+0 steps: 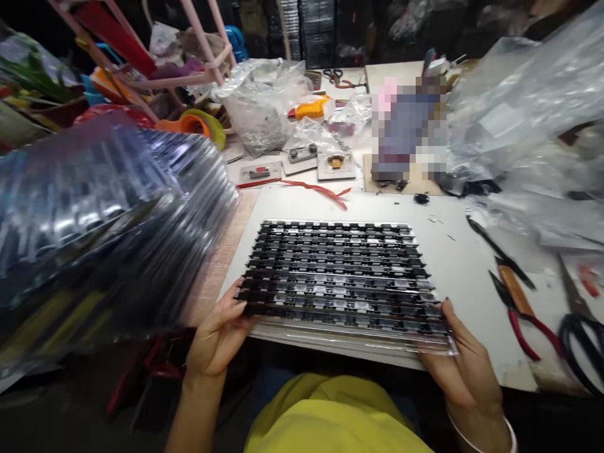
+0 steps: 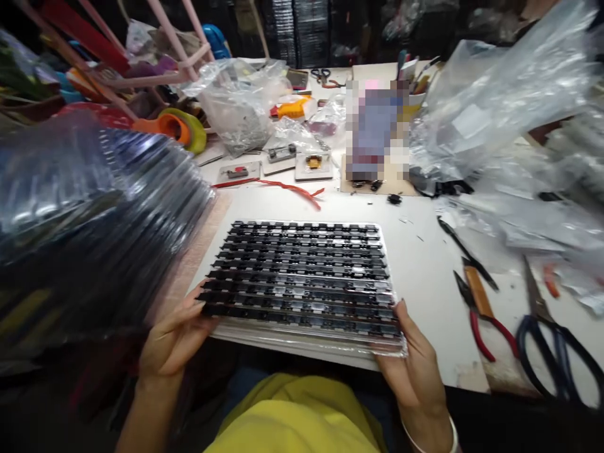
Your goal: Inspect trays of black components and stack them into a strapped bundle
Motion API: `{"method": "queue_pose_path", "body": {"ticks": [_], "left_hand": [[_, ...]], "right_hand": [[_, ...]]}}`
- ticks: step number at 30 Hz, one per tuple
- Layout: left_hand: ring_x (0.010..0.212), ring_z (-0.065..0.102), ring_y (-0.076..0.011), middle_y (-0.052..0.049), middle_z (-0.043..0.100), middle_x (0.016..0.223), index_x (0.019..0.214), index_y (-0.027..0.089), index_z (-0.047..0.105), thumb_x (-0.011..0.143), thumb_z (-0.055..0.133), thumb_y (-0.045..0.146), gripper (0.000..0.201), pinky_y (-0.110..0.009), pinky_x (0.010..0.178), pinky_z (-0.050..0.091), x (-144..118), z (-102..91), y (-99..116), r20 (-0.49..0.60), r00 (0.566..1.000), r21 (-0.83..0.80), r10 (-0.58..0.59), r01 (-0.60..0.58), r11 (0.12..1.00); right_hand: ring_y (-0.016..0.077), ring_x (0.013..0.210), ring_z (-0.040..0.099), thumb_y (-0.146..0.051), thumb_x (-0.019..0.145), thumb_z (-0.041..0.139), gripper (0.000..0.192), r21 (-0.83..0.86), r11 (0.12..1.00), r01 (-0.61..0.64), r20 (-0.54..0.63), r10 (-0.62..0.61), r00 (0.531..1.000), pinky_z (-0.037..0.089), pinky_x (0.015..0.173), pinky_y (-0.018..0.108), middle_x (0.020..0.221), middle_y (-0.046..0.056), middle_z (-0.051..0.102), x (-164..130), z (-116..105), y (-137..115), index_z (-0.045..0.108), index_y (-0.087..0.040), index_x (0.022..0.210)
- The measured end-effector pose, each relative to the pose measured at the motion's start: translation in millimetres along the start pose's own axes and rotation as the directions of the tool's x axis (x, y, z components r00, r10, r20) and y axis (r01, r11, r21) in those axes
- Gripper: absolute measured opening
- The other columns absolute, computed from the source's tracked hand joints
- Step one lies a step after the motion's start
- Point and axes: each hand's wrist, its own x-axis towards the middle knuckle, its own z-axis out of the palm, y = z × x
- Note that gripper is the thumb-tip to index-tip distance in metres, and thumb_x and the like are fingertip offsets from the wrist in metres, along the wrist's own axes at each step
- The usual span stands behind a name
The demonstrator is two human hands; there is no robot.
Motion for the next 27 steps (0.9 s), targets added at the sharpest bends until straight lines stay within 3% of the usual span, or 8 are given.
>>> {"method": "queue_pose_path", "body": {"ticks": [8, 16, 21, 27], "left_hand": [[0.103, 0.063, -0.0238, -0.007, 0.065, 0.119, 0.126, 0.024, 0.055, 0.079, 0.049, 0.005, 0.051, -0.039, 0.084, 0.055, 4.7, -4.4, 0.2, -0.076, 0.997, -0.011, -0.033, 0.032, 0.999], [0.104, 0.064, -0.0193, -0.001, 0.065, 0.12, 0.128, 0.034, 0.052, 0.085, 0.041, 0.01, 0.05, -0.034, 0.082, 0.056, 3.7, 1.2, -9.5, -0.251, 0.964, -0.072, 0.086, -0.108, 0.992], [0.105, 0.063, -0.0196, -0.003, 0.063, 0.122, 0.128, 0.03, 0.053, 0.085, 0.042, 0.01, 0.048, -0.033, 0.083, 0.056, 4.4, 4.4, -9.4, -0.224, 0.972, -0.058, 0.064, -0.079, 0.995], [0.101, 0.065, -0.0218, -0.006, 0.066, 0.118, 0.124, 0.027, 0.056, 0.087, 0.04, 0.011, 0.044, -0.04, 0.082, 0.056, 6.9, 8.6, -9.9, -0.21, 0.977, -0.081, 0.03, -0.048, 0.996]], "right_hand": [[0.0214, 0.11, 0.059, -0.034, 0.088, 0.055, 0.023, 0.043, 0.999, -0.023, 0.197, 0.014, 0.98, 0.037, 0.106, 0.044, 0.108, 0.002, 0.069, 5.1, -4.0, 0.9, 0.07, -0.024, 0.103], [0.022, 0.112, 0.057, -0.037, 0.088, 0.054, 0.027, 0.061, 0.997, 0.046, 0.322, -0.064, 0.944, 0.038, 0.105, 0.045, 0.116, -0.001, 0.066, 0.9, -10.1, 3.4, 0.067, -0.029, 0.111], [0.0199, 0.112, 0.057, -0.035, 0.09, 0.052, 0.027, 0.038, 0.999, 0.018, 0.361, -0.031, 0.932, 0.039, 0.105, 0.042, 0.115, -0.002, 0.066, 1.9, -11.5, 2.2, 0.065, -0.03, 0.114], [0.0197, 0.112, 0.057, -0.034, 0.091, 0.052, 0.025, 0.033, 0.998, 0.05, 0.32, -0.058, 0.946, 0.039, 0.106, 0.042, 0.109, 0.0, 0.069, 4.4, -13.6, 1.9, 0.067, -0.026, 0.109]]}}
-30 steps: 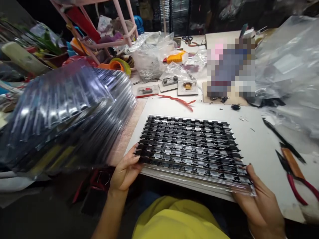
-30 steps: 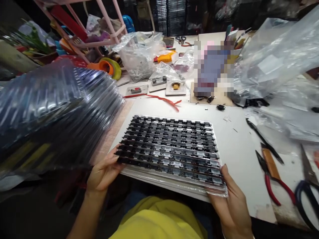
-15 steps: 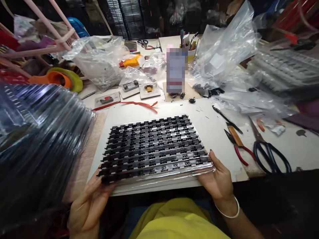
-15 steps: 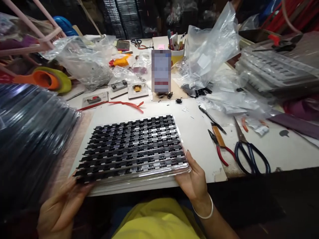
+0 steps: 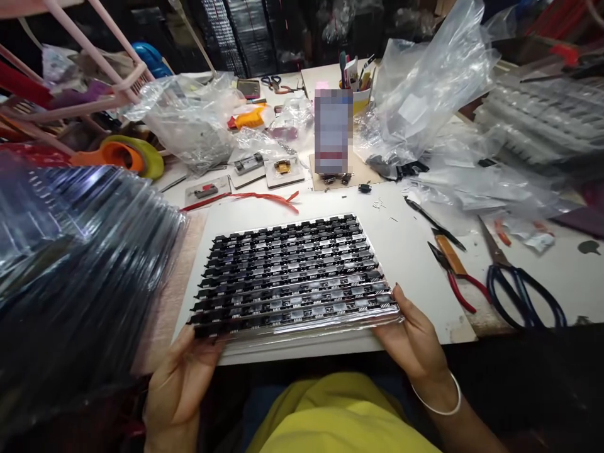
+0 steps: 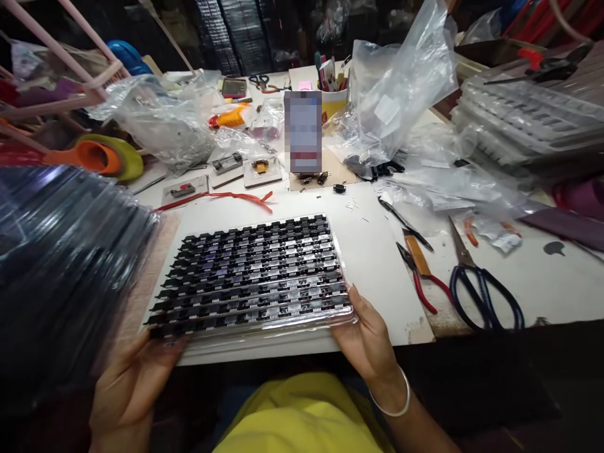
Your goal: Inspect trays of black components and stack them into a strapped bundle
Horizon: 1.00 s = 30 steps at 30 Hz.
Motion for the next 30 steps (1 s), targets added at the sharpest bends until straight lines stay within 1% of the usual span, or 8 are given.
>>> {"method": "queue_pose_path", "body": {"ticks": [5, 11, 15, 19, 22, 25, 28, 30], "left_hand": [[0.096, 0.067, -0.0215, -0.006, 0.067, 0.114, 0.122, 0.026, 0.058, 0.087, 0.037, 0.007, 0.044, -0.042, 0.081, 0.057, -0.3, 0.5, -1.1, 0.005, 1.0, -0.045, -0.003, 0.003, 0.999], [0.087, 0.069, -0.0212, -0.006, 0.071, 0.104, 0.118, 0.024, 0.061, 0.089, 0.042, 0.009, 0.037, -0.044, 0.08, 0.057, -1.8, -3.7, -1.6, 0.044, 0.999, -0.078, -0.024, 0.028, 0.997], [0.087, 0.068, -0.0206, -0.006, 0.072, 0.101, 0.118, 0.021, 0.06, 0.088, 0.046, 0.008, 0.036, -0.042, 0.08, 0.057, -3.2, -2.4, -3.8, 0.096, 0.995, -0.092, -0.017, 0.026, 0.995], [0.089, 0.068, -0.0188, -0.006, 0.071, 0.102, 0.124, 0.021, 0.056, 0.089, 0.047, 0.008, 0.039, -0.039, 0.087, 0.053, -5.0, -2.3, -5.6, 0.197, 0.98, -0.118, 0.004, 0.02, 0.993], [0.093, 0.067, -0.0198, -0.006, 0.071, 0.103, 0.125, 0.02, 0.055, 0.092, 0.044, 0.013, 0.036, -0.043, 0.091, 0.05, -6.5, -5.1, -7.2, 0.219, 0.976, -0.156, 0.011, 0.024, 0.987], [0.1, 0.064, -0.0232, -0.008, 0.07, 0.104, 0.122, 0.018, 0.057, 0.094, 0.042, 0.025, 0.032, -0.047, 0.094, 0.047, -7.5, -8.0, -7.9, 0.214, 0.977, -0.223, 0.016, 0.033, 0.974], [0.097, 0.065, -0.0224, -0.007, 0.071, 0.097, 0.116, 0.016, 0.06, 0.095, 0.039, 0.029, 0.033, -0.047, 0.095, 0.046, -7.7, -10.3, -6.4, 0.229, 0.973, -0.263, 0.009, 0.052, 0.963], [0.095, 0.066, -0.0212, -0.006, 0.072, 0.095, 0.113, 0.017, 0.062, 0.096, 0.037, 0.028, 0.033, -0.048, 0.096, 0.045, -7.9, -11.7, -4.7, 0.242, 0.97, -0.24, -0.018, 0.078, 0.968]], "right_hand": [[0.0206, 0.114, 0.056, -0.033, 0.089, 0.054, 0.025, 0.003, 1.0, 0.012, -0.085, -0.012, 0.996, 0.039, 0.106, 0.043, 0.112, 0.003, 0.067, 2.6, 2.2, 1.4, 0.068, -0.023, 0.108], [0.0203, 0.114, 0.056, -0.034, 0.091, 0.05, 0.025, 0.005, 1.0, 0.015, -0.162, -0.014, 0.987, 0.042, 0.103, 0.044, 0.118, 0.002, 0.065, 4.1, 4.5, 2.2, 0.067, -0.028, 0.108], [0.0203, 0.114, 0.056, -0.035, 0.091, 0.048, 0.027, -0.052, 0.998, 0.025, -0.289, -0.039, 0.956, 0.045, 0.102, 0.043, 0.118, 0.002, 0.064, 2.7, 6.4, 2.9, 0.066, -0.029, 0.109], [0.02, 0.117, 0.054, -0.034, 0.089, 0.049, 0.027, -0.143, 0.989, 0.031, -0.385, -0.085, 0.919, 0.044, 0.103, 0.041, 0.122, 0.001, 0.063, 0.4, 8.8, 4.4, 0.066, -0.029, 0.11], [0.0209, 0.123, 0.048, -0.033, 0.089, 0.048, 0.029, -0.206, 0.977, 0.061, -0.35, -0.132, 0.927, 0.041, 0.106, 0.045, 0.126, 0.001, 0.06, -1.9, 9.9, 5.8, 0.064, -0.028, 0.113], [0.0226, 0.129, 0.042, -0.031, 0.089, 0.047, 0.031, -0.258, 0.959, 0.113, -0.303, -0.192, 0.934, 0.036, 0.108, 0.051, 0.13, 0.001, 0.057, -5.9, 9.9, 6.8, 0.062, -0.028, 0.115], [0.0248, 0.132, 0.037, -0.034, 0.088, 0.049, 0.031, -0.299, 0.95, 0.096, -0.273, -0.182, 0.945, 0.032, 0.109, 0.056, 0.134, 0.001, 0.053, -9.8, 9.2, 7.5, 0.062, -0.03, 0.116], [0.0268, 0.133, 0.036, -0.038, 0.088, 0.049, 0.031, -0.329, 0.942, 0.071, -0.248, -0.159, 0.956, 0.031, 0.108, 0.06, 0.136, 0.001, 0.051, -10.7, 8.3, 7.7, 0.061, -0.032, 0.117]]}}
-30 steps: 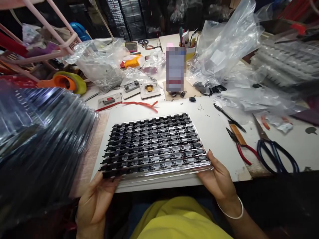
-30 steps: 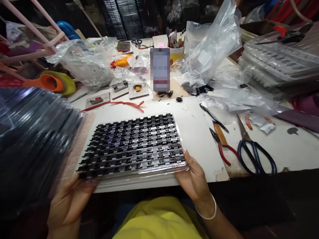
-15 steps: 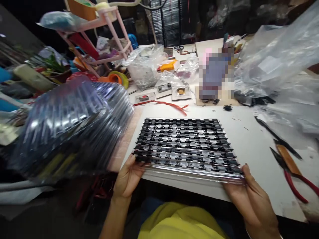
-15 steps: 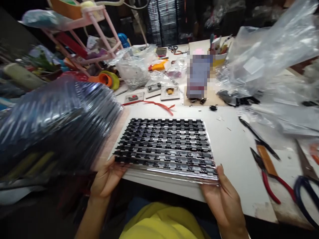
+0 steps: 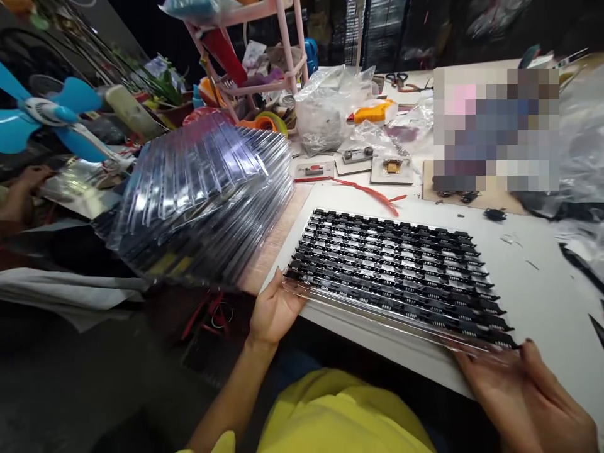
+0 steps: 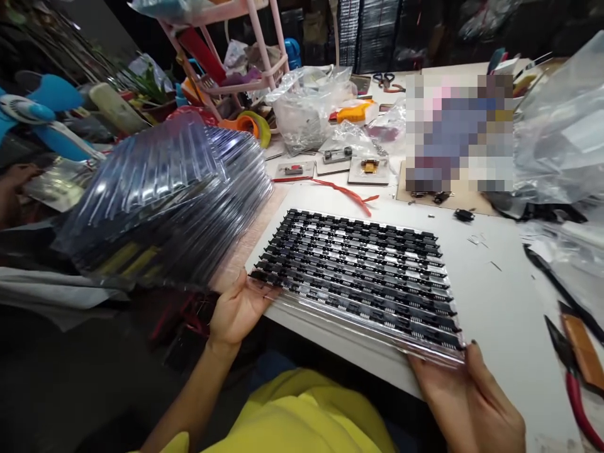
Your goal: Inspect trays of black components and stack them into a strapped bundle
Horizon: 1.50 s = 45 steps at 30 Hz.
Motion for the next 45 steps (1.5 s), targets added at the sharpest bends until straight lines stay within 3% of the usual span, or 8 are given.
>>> {"method": "queue_pose_path", "body": {"ticks": [5, 10, 15, 20, 27, 33, 40, 45], "left_hand": [[0.099, 0.065, -0.0259, -0.011, 0.072, 0.098, 0.094, 0.014, 0.068, 0.097, 0.032, 0.037, 0.042, -0.052, 0.096, 0.042, -0.4, -0.6, 3.0, 0.016, 0.996, 0.094, -0.086, 0.084, 0.992], [0.098, 0.065, -0.023, -0.009, 0.071, 0.099, 0.095, 0.015, 0.067, 0.097, 0.031, 0.034, 0.04, -0.046, 0.092, 0.047, 1.1, 1.4, 1.4, -0.009, 0.998, 0.095, -0.057, 0.058, 0.994], [0.093, 0.067, -0.022, -0.009, 0.072, 0.089, 0.085, 0.014, 0.068, 0.097, 0.032, 0.032, 0.042, -0.043, 0.086, 0.051, 1.1, 3.9, -0.3, -0.015, 1.0, 0.108, -0.012, 0.014, 0.994], [0.091, 0.067, -0.0223, -0.007, 0.072, 0.097, 0.106, 0.02, 0.066, 0.096, 0.036, 0.026, 0.032, -0.045, 0.085, 0.052, 0.9, 7.9, 0.0, -0.069, 0.997, 0.11, 0.017, -0.009, 0.994], [0.089, 0.068, -0.0229, -0.008, 0.072, 0.1, 0.119, 0.025, 0.061, 0.097, 0.027, 0.024, 0.04, -0.045, 0.078, 0.056, 2.8, 11.3, 2.3, -0.095, 0.995, 0.126, 0.007, 0.006, 0.992], [0.087, 0.069, -0.0228, -0.007, 0.072, 0.1, 0.117, 0.028, 0.061, 0.097, 0.023, 0.025, 0.043, -0.045, 0.074, 0.057, 7.5, 11.5, 3.2, -0.154, 0.988, 0.132, 0.006, 0.014, 0.991], [0.089, 0.068, -0.0206, -0.004, 0.071, 0.104, 0.12, 0.032, 0.058, 0.095, 0.035, 0.03, 0.034, -0.041, 0.076, 0.058, 10.8, 10.3, 2.3, -0.194, 0.981, 0.179, 0.026, 0.009, 0.984], [0.087, 0.068, -0.0207, -0.003, 0.071, 0.105, 0.119, 0.032, 0.059, 0.097, 0.028, 0.029, 0.038, -0.043, 0.073, 0.059, 11.2, 14.8, 2.3, -0.219, 0.975, 0.196, 0.045, -0.001, 0.981]], "right_hand": [[0.0261, 0.132, 0.037, -0.038, 0.09, 0.047, 0.03, -0.03, 1.0, -0.004, 0.044, 0.006, 0.999, 0.035, 0.105, 0.06, 0.138, 0.0, 0.049, 3.7, -1.0, 0.5, 0.061, -0.034, 0.116], [0.0217, 0.13, 0.04, -0.035, 0.091, 0.046, 0.028, 0.012, 1.0, -0.01, 0.021, 0.01, 1.0, 0.042, 0.103, 0.051, 0.136, -0.002, 0.051, 5.6, 3.9, 0.6, 0.061, -0.035, 0.115], [0.0216, 0.127, 0.043, -0.034, 0.091, 0.046, 0.028, 0.049, 0.998, -0.034, 0.002, 0.034, 0.999, 0.043, 0.103, 0.048, 0.133, -0.002, 0.054, 5.3, 7.6, 0.0, 0.062, -0.034, 0.114], [0.0217, 0.124, 0.048, -0.031, 0.092, 0.045, 0.028, 0.085, 0.995, -0.049, 0.081, 0.042, 0.996, 0.043, 0.103, 0.049, 0.129, 0.0, 0.058, 8.1, 3.0, 0.9, 0.062, -0.033, 0.115], [0.0217, 0.118, 0.052, -0.031, 0.092, 0.051, 0.025, 0.141, 0.988, -0.054, 0.208, 0.023, 0.978, 0.043, 0.102, 0.048, 0.123, 0.001, 0.062, 10.7, -1.5, 1.4, 0.064, -0.031, 0.113], [0.0201, 0.114, 0.055, -0.031, 0.092, 0.05, 0.023, 0.22, 0.971, -0.093, 0.268, 0.032, 0.963, 0.043, 0.101, 0.046, 0.12, 0.002, 0.064, 13.5, -1.6, 1.0, 0.066, -0.027, 0.109], [0.0187, 0.114, 0.055, -0.032, 0.092, 0.05, 0.025, 0.208, 0.974, -0.087, 0.291, 0.023, 0.956, 0.044, 0.1, 0.041, 0.122, 0.003, 0.062, 15.5, -3.1, -0.4, 0.065, -0.024, 0.11], [0.0185, 0.11, 0.057, -0.034, 0.092, 0.051, 0.026, 0.201, 0.974, -0.101, 0.314, 0.034, 0.949, 0.044, 0.1, 0.041, 0.118, 0.004, 0.064, 15.1, -3.4, -3.3, 0.065, -0.023, 0.11]]}}
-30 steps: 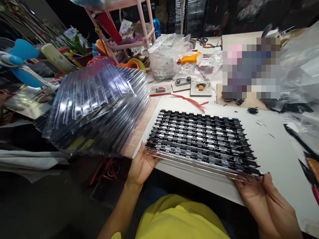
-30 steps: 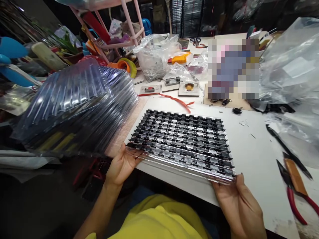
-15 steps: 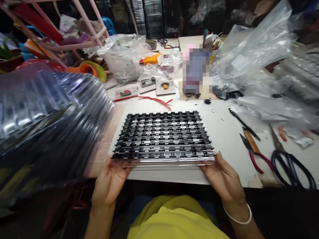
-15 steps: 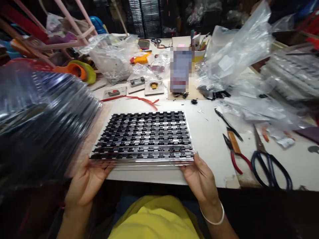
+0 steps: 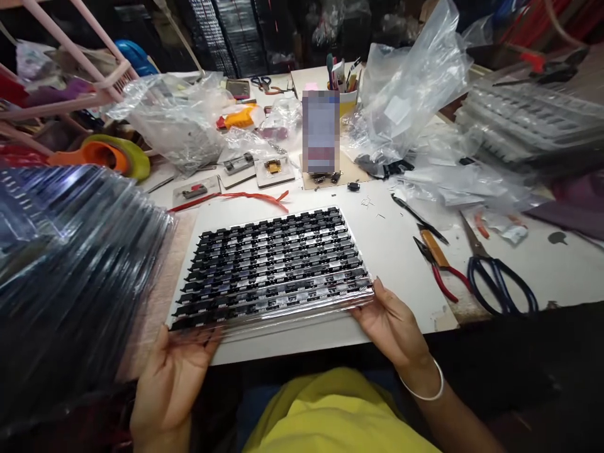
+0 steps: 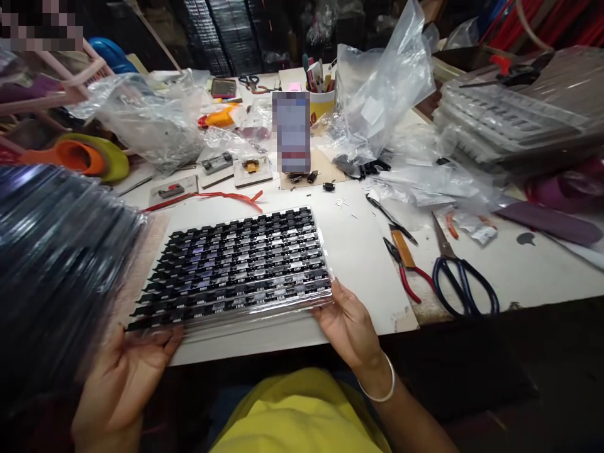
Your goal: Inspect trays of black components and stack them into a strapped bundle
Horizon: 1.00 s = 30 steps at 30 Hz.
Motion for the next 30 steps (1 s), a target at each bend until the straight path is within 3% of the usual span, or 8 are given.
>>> {"method": "queue_pose_path", "body": {"ticks": [6, 9, 14, 21, 30], "left_hand": [[0.076, 0.069, -0.0206, -0.003, 0.073, 0.084, 0.094, 0.027, 0.068, 0.097, 0.024, 0.03, 0.044, -0.048, 0.074, 0.057, 0.0, -4.8, -0.1, 0.035, 0.999, -0.031, -0.003, 0.004, 1.0], [0.08, 0.069, -0.0232, -0.005, 0.072, 0.08, 0.084, 0.022, 0.068, 0.096, 0.025, 0.03, 0.045, -0.049, 0.075, 0.057, -0.5, -5.0, -0.7, 0.041, 0.999, -0.028, 0.004, -0.003, 1.0], [0.087, 0.068, -0.0257, -0.008, 0.072, 0.096, 0.098, 0.024, 0.068, 0.095, 0.027, 0.03, 0.042, -0.051, 0.08, 0.054, -3.0, -3.2, 0.3, 0.072, 0.997, -0.003, -0.04, 0.04, 0.999], [0.093, 0.068, -0.0275, -0.011, 0.072, 0.095, 0.108, 0.024, 0.067, 0.096, 0.021, 0.029, 0.047, -0.05, 0.084, 0.053, -3.6, -8.6, 1.4, 0.127, 0.989, 0.019, -0.076, 0.074, 0.997], [0.092, 0.068, -0.0273, -0.014, 0.072, 0.094, 0.09, 0.017, 0.071, 0.097, 0.019, 0.029, 0.054, -0.046, 0.084, 0.052, -4.0, -7.4, -0.6, 0.207, 0.976, 0.029, -0.062, 0.057, 0.998]], "right_hand": [[0.0217, 0.104, 0.061, -0.032, 0.092, 0.049, 0.029, -0.124, 0.988, -0.087, 0.105, 0.1, 0.989, 0.044, 0.099, 0.045, 0.113, 0.008, 0.066, -9.1, -4.1, -14.6, 0.064, -0.019, 0.112], [0.022, 0.103, 0.061, -0.03, 0.092, 0.049, 0.029, -0.197, 0.977, -0.079, 0.125, 0.105, 0.987, 0.044, 0.098, 0.043, 0.112, 0.011, 0.066, -11.4, -8.1, -17.1, 0.064, -0.015, 0.111], [0.0197, 0.098, 0.063, -0.029, 0.091, 0.052, 0.024, -0.196, 0.98, -0.023, 0.076, 0.039, 0.996, 0.048, 0.094, 0.039, 0.105, 0.009, 0.069, -10.7, -9.8, -12.0, 0.067, -0.016, 0.106], [0.0179, 0.095, 0.065, -0.027, 0.093, 0.049, 0.024, -0.171, 0.985, 0.007, 0.037, 0.0, 0.999, 0.05, 0.094, 0.037, 0.099, 0.007, 0.071, -9.6, -14.3, -10.9, 0.069, -0.017, 0.1], [0.0191, 0.096, 0.065, -0.028, 0.09, 0.052, 0.019, -0.21, 0.978, 0.021, 0.001, -0.021, 1.0, 0.053, 0.091, 0.036, 0.096, 0.005, 0.071, -9.9, -16.4, -9.8, 0.07, -0.022, 0.092]]}}
